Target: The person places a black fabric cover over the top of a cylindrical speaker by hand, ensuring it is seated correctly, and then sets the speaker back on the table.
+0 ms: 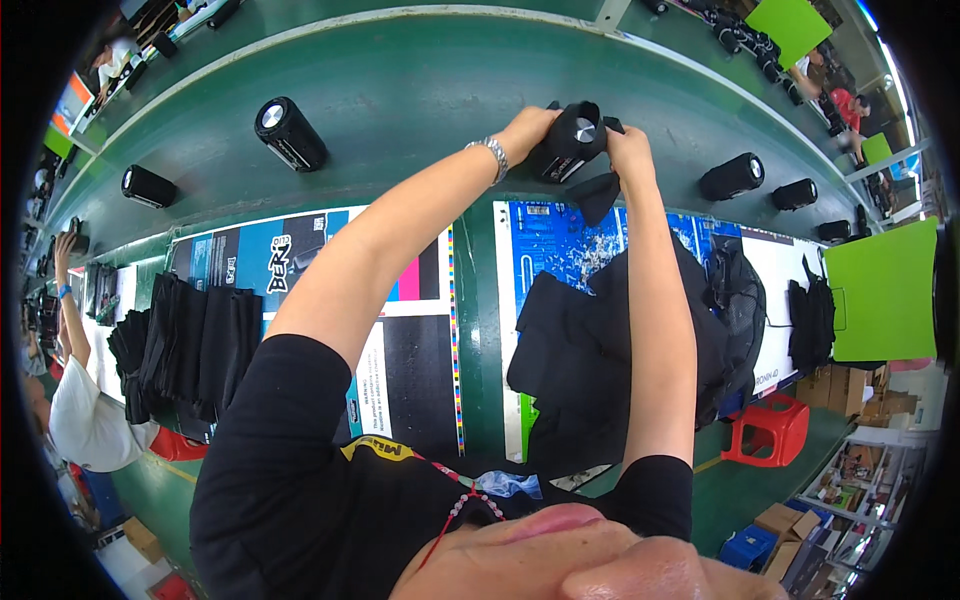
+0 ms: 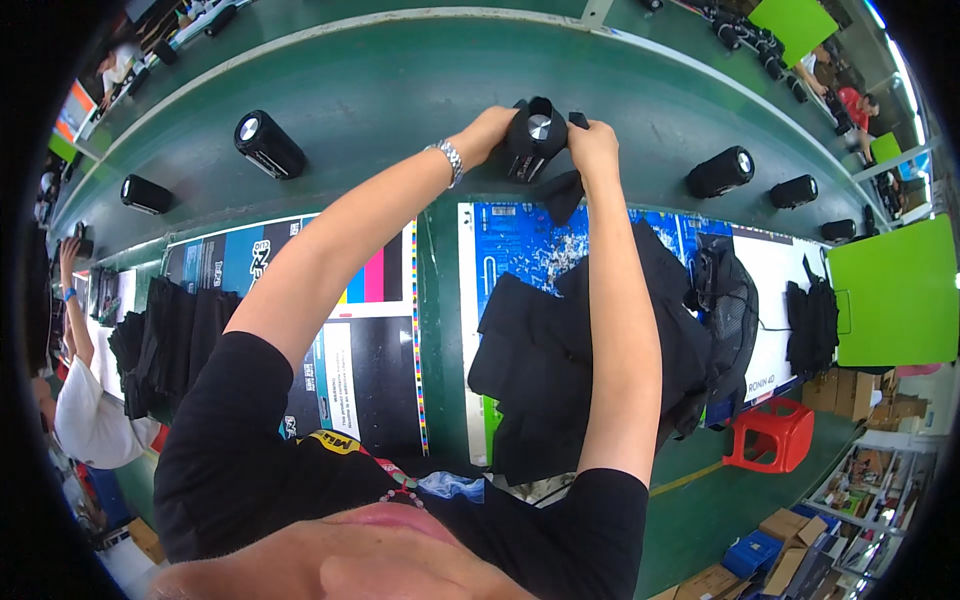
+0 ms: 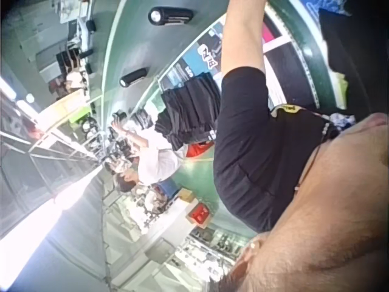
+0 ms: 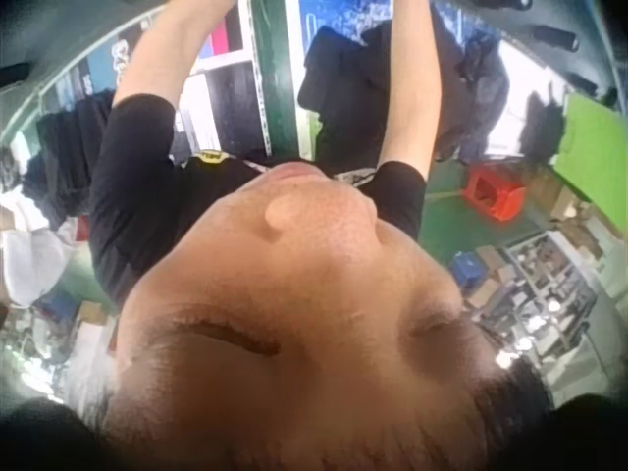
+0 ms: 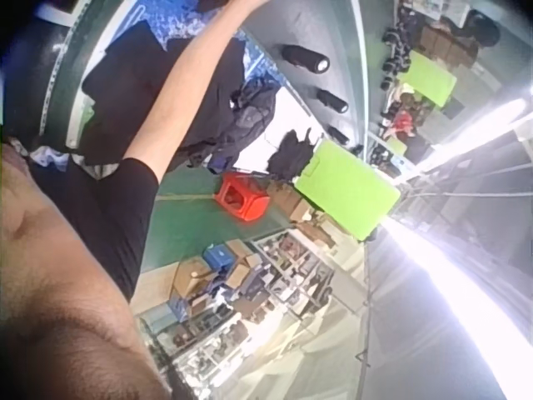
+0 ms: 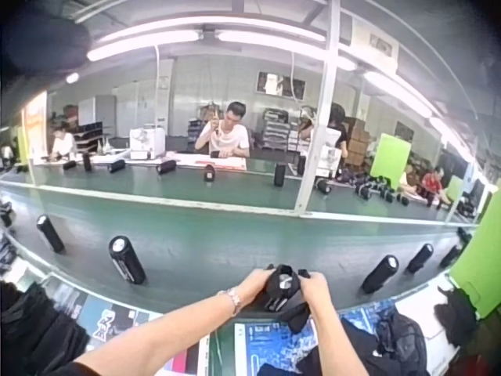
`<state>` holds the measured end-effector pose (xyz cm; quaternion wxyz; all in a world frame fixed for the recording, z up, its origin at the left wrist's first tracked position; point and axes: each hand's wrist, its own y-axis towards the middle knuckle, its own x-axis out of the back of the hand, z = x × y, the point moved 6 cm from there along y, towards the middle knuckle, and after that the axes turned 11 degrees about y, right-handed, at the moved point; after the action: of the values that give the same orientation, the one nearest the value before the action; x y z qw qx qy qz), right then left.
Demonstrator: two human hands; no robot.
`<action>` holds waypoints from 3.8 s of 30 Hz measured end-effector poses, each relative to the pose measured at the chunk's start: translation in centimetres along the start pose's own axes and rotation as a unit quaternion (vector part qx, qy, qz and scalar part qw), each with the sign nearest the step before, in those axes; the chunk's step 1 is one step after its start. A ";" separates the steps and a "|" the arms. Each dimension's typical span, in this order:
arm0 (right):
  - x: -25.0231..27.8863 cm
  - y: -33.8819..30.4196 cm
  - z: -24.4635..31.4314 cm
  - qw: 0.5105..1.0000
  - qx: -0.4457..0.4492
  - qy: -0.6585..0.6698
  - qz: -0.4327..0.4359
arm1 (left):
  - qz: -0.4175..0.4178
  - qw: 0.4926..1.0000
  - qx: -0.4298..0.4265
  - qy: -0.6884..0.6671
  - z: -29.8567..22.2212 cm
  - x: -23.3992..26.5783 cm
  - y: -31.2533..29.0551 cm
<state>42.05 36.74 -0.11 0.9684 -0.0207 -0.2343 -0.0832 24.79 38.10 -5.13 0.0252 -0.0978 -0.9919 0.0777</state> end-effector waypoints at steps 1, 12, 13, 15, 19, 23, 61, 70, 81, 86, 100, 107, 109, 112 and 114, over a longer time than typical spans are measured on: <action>0.1 -0.5 -0.2 0.999 -0.013 0.045 0.008 | 0.004 1.000 0.005 0.001 1.2 0.0 0.4; -1.3 -1.1 -3.8 0.990 0.095 -0.076 -0.073 | -0.195 0.769 -0.304 0.528 3.6 0.3 1.7; -1.3 -1.0 -4.1 0.991 0.090 -0.076 -0.071 | -0.194 0.761 -0.316 0.532 3.3 0.2 1.5; -0.9 -0.8 -4.2 0.989 0.094 -0.080 -0.076 | -0.191 0.767 -0.309 0.529 2.9 -0.4 1.3; -1.1 -0.6 -3.6 0.985 0.127 -0.092 -0.073 | -0.202 0.819 -0.258 0.471 1.7 0.5 1.4; -0.4 -1.7 -4.9 0.985 0.100 -0.064 -0.125 | -0.107 0.969 -0.203 -0.091 -2.4 -0.6 -0.7; -3.6 -4.3 4.3 0.973 0.122 0.187 0.058 | -0.054 0.795 -0.368 0.479 -12.9 5.1 -2.7; -0.6 -2.6 3.6 0.976 0.169 0.133 0.029 | -0.039 0.762 -0.473 0.440 -16.9 0.1 -9.1; 6.4 -1.5 1.2 0.980 0.065 -0.079 0.173 | -0.095 0.815 -0.477 0.314 -13.8 1.4 -7.8; 3.0 4.5 1.1 0.972 0.056 0.224 -0.051 | -0.099 0.978 -0.117 -0.142 -8.0 0.6 -0.1; -3.2 6.4 -6.3 0.872 0.014 0.489 -0.027 | -0.212 0.946 -0.131 -0.208 -0.3 -5.1 0.7; 0.6 4.0 -6.8 0.919 -0.063 0.359 -0.150 | -0.193 0.978 -0.075 -0.032 0.5 -1.4 0.4; 8.2 3.0 -6.1 0.915 -0.012 0.336 -0.223 | -0.177 0.978 -0.110 0.006 -2.0 -1.4 -2.0; 12.7 -0.3 0.1 0.893 0.064 0.395 -0.204 | -0.138 0.980 -0.144 0.017 -4.9 1.1 -7.4; 11.0 -2.9 5.9 0.867 0.102 0.486 -0.045 | -0.116 0.977 -0.179 0.024 -6.8 2.4 -11.5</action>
<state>48.55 32.68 10.16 0.9515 0.1322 0.2585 -0.1014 20.66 28.49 3.49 0.0402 0.0127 -0.9933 -0.1073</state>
